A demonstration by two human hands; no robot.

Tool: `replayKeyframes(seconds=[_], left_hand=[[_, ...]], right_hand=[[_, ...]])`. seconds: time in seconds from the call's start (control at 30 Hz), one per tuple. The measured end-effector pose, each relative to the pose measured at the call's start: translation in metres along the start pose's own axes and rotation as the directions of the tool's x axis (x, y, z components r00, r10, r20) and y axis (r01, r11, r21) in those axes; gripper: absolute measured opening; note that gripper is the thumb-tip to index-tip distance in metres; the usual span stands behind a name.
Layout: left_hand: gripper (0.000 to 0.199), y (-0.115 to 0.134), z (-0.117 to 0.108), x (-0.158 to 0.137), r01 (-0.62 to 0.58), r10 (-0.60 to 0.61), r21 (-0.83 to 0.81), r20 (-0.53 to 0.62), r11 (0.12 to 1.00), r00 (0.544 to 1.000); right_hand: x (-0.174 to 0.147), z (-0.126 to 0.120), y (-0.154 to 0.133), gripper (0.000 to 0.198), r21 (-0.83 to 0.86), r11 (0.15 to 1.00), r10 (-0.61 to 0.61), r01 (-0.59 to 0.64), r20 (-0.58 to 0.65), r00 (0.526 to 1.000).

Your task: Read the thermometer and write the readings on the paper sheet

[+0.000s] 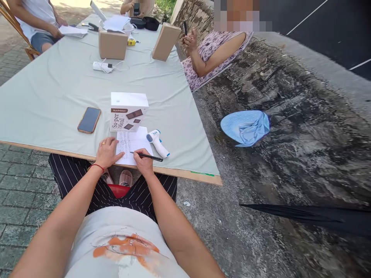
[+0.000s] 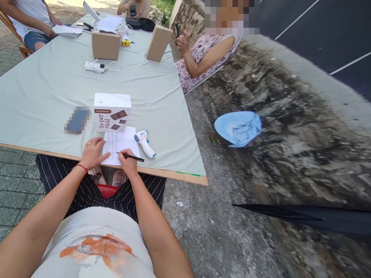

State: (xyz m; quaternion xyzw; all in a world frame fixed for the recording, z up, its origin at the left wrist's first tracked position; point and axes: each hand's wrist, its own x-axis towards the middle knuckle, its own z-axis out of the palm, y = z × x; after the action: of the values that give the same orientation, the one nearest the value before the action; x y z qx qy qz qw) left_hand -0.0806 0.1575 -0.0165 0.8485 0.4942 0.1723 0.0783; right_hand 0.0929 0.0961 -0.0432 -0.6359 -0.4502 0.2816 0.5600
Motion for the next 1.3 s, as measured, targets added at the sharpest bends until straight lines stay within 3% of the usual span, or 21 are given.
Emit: replayKeyframes(seconds=[1.3], left_hand=[[0.049,0.0004,-0.0011,-0.0001,0.003,-0.003,-0.034,0.000,0.999,1.000]], right_hand=[[0.0022,0.0020,0.0014,0.015,-0.074,0.997,-0.022,0.024,0.027,0.999]])
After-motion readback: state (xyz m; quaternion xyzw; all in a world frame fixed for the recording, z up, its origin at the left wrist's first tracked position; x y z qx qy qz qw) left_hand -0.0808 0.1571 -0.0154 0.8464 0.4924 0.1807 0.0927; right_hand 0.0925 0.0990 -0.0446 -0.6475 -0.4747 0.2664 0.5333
